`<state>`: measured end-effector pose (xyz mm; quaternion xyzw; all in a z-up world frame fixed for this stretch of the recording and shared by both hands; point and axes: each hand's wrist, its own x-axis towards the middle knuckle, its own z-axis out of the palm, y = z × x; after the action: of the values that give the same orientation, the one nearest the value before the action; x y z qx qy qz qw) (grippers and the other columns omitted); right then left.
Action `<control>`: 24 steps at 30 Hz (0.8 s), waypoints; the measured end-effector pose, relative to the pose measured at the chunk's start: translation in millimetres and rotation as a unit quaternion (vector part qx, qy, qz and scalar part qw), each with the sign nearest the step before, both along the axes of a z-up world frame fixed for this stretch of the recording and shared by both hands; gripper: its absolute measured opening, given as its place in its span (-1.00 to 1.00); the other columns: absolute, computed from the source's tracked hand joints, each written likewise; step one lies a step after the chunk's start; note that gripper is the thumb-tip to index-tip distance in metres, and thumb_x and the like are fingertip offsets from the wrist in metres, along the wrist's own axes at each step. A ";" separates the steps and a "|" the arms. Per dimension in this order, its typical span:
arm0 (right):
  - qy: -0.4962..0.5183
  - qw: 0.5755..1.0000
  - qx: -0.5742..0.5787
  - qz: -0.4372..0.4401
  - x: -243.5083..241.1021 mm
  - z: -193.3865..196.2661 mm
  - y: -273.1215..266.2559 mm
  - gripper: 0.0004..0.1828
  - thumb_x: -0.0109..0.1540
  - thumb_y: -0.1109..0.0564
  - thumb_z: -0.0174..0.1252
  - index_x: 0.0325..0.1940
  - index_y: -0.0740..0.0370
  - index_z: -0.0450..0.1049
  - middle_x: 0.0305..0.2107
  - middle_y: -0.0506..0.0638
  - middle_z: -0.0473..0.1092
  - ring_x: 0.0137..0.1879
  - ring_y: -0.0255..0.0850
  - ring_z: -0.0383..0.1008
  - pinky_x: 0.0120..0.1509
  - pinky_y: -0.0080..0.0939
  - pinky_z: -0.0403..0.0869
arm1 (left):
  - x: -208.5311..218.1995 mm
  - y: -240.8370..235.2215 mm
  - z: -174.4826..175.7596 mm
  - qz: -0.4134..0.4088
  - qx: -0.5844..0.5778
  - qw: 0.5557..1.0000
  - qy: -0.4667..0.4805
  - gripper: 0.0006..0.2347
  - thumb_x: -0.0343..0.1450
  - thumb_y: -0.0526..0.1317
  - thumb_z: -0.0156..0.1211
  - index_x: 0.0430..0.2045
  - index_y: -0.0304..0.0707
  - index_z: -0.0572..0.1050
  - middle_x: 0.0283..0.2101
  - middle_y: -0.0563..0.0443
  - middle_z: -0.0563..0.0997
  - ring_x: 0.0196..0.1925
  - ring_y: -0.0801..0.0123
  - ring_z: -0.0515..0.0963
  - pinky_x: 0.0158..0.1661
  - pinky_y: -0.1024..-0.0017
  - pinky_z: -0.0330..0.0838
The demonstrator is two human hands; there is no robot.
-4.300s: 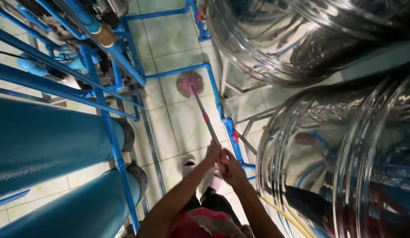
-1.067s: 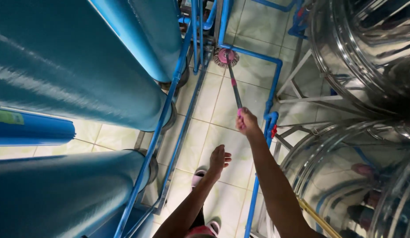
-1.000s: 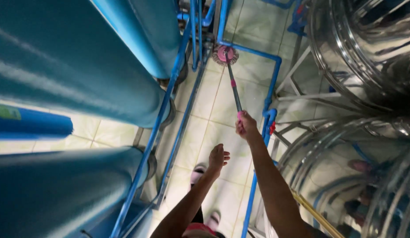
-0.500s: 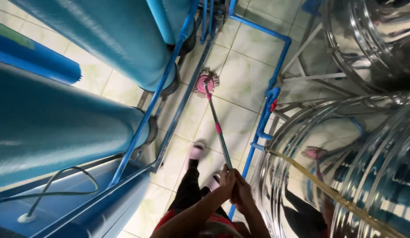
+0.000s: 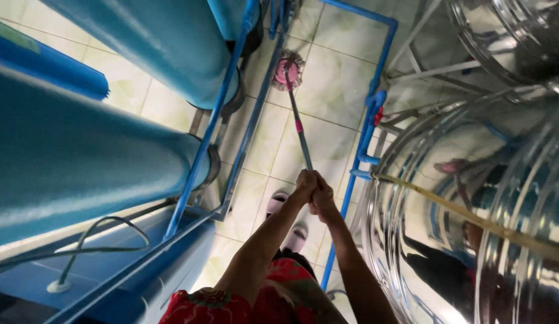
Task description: Mopping the tiled floor in a water production facility near filtration tanks and storage units.
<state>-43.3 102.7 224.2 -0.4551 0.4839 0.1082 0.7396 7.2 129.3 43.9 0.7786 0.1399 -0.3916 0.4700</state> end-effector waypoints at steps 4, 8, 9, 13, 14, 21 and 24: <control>-0.020 0.998 -0.037 0.042 -59.9 -8.2 31.0 -0.51 0.43 -0.02 -0.13 0.47 -0.21 0.29 -0.74 -0.10 0.23 -0.76 -0.36 0.07 -0.72 -0.28 0.05 | -64.0 40.5 -16.4 -0.009 0.030 1.000 -0.006 -0.60 0.47 0.05 -0.10 -0.08 -0.30 0.49 -0.04 -0.38 0.59 0.07 -0.22 0.56 0.07 -0.02 0.43; 0.002 0.996 -0.063 0.067 -155.2 2.3 76.4 -0.44 0.39 0.11 -0.10 0.50 -0.15 0.25 -0.70 -0.12 0.27 -0.73 -0.34 0.12 -0.72 -0.27 0.11 | -172.2 90.5 -31.4 0.009 0.034 0.999 0.003 -0.57 0.49 0.07 -0.14 -0.10 -0.34 0.50 -0.06 -0.40 0.61 0.03 -0.23 0.58 0.04 -0.04 0.45; 0.021 0.995 -0.065 0.071 -180.6 7.1 89.2 -0.42 0.37 0.15 -0.12 0.51 -0.14 0.24 -0.68 -0.14 0.29 -0.72 -0.34 0.14 -0.71 -0.27 0.14 | -204.5 104.7 -40.3 0.015 0.035 0.999 0.006 -0.58 0.49 0.08 -0.15 -0.15 -0.33 0.51 -0.09 -0.40 0.63 -0.01 -0.22 0.59 0.02 -0.04 0.45; 0.074 0.990 -0.068 0.095 -262.9 68.5 117.4 -0.37 0.35 0.18 -0.21 0.52 -0.18 0.22 -0.69 -0.10 0.28 -0.73 -0.33 0.11 -0.72 -0.25 0.14 | -331.6 140.5 0.2 0.035 0.028 0.998 0.032 -0.58 0.51 0.10 -0.15 -0.19 -0.32 0.50 -0.13 -0.36 0.62 -0.05 -0.17 0.59 -0.01 -0.01 0.43; 0.090 0.988 -0.061 0.112 -283.8 85.6 122.5 -0.39 0.36 0.17 -0.21 0.51 -0.18 0.22 -0.71 -0.08 0.26 -0.73 -0.32 0.09 -0.72 -0.24 0.13 | -356.6 149.9 25.7 0.055 0.011 0.997 0.059 -0.59 0.53 0.10 -0.16 -0.18 -0.30 0.49 -0.15 -0.31 0.60 -0.08 -0.12 0.58 -0.04 -0.01 0.42; 0.142 0.984 0.053 0.090 -372.5 143.0 144.1 -0.46 0.40 0.05 -0.16 0.49 -0.19 0.26 -0.77 -0.07 0.14 -0.78 -0.30 0.04 -0.73 -0.26 0.06 | -462.8 183.3 53.9 -0.259 0.016 0.960 0.103 -0.67 0.52 0.03 -0.28 -0.09 -0.08 0.43 -0.16 -0.32 0.52 -0.02 -0.13 0.48 0.01 0.02 0.34; 0.076 0.995 0.071 -0.011 -367.4 111.2 174.8 -0.46 0.40 0.10 -0.14 0.50 -0.01 0.26 -0.65 -0.06 0.40 -0.75 -0.31 0.16 -0.71 -0.26 0.13 | -439.8 204.7 44.2 -0.074 0.065 0.995 0.022 -0.60 0.57 0.09 -0.19 -0.10 -0.29 0.43 -0.07 -0.44 0.56 0.03 -0.28 0.51 0.04 -0.07 0.37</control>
<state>-410.7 277.5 335.4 -0.3869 0.5347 0.1688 0.7321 -432.5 334.0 88.1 0.8069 0.1174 -0.4321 0.3853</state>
